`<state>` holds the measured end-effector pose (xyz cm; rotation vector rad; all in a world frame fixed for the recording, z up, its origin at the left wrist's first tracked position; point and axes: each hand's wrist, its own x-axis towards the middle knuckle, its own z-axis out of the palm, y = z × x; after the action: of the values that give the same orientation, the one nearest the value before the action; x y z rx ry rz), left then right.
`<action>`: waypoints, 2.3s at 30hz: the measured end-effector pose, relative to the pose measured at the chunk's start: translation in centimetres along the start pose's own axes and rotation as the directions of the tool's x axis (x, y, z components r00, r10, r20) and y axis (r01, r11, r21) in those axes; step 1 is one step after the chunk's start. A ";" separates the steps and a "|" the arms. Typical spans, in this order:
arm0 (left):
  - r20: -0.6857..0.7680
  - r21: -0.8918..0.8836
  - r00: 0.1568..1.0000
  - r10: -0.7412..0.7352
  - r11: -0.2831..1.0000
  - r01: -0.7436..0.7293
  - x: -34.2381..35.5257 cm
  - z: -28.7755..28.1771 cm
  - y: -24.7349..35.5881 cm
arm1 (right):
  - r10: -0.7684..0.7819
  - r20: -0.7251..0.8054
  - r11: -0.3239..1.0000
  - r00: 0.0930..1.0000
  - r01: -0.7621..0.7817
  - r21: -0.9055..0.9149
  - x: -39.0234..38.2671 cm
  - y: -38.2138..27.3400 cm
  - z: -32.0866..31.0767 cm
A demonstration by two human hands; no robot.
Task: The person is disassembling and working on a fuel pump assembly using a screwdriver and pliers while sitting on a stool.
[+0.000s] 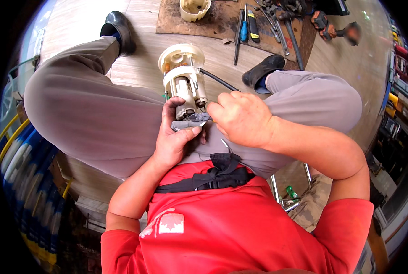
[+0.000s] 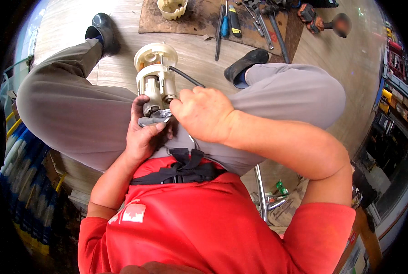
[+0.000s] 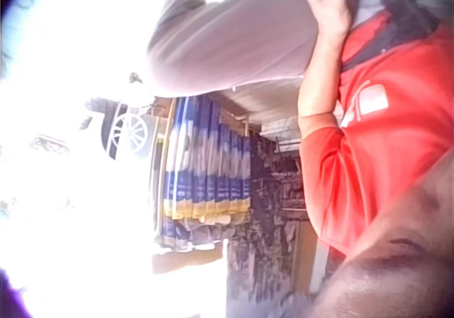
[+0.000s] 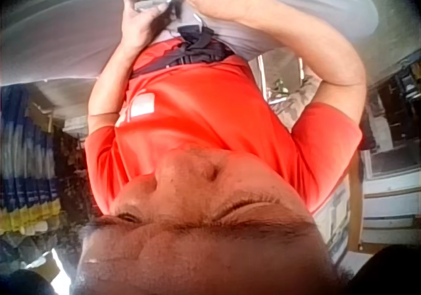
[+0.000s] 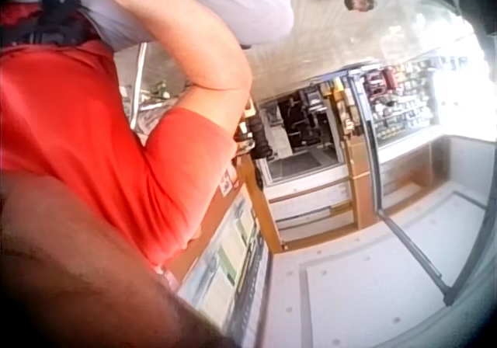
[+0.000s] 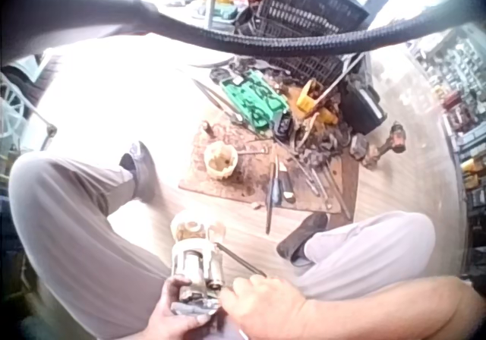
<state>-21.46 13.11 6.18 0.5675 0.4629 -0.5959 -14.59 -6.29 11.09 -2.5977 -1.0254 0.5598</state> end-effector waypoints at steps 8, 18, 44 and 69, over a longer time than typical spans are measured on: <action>0.012 -0.077 1.000 0.015 0.997 -0.014 0.0 -0.4 0.2 | 0.047 -0.060 0.986 0.997 -0.036 0.165 -0.3 -0.2 0.7; 0.018 -0.112 0.999 0.029 0.993 -0.027 0.1 -0.6 0.3 | 0.070 -0.123 0.987 0.990 -0.050 0.155 1.0 0.1 -1.8; 0.015 -0.019 0.999 0.053 0.998 -0.052 0.2 -0.5 -0.1 | 0.010 0.211 0.981 0.977 -0.051 0.189 0.5 1.3 -6.2; 0.016 0.230 1.000 0.023 0.973 -0.026 0.1 -0.1 0.2 | -0.212 -0.064 0.948 0.975 0.189 -0.255 0.9 0.5 -3.9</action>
<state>-21.29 13.33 6.12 0.7882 0.3754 -0.6333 -11.87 -6.52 14.12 -2.6532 -1.3880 0.2762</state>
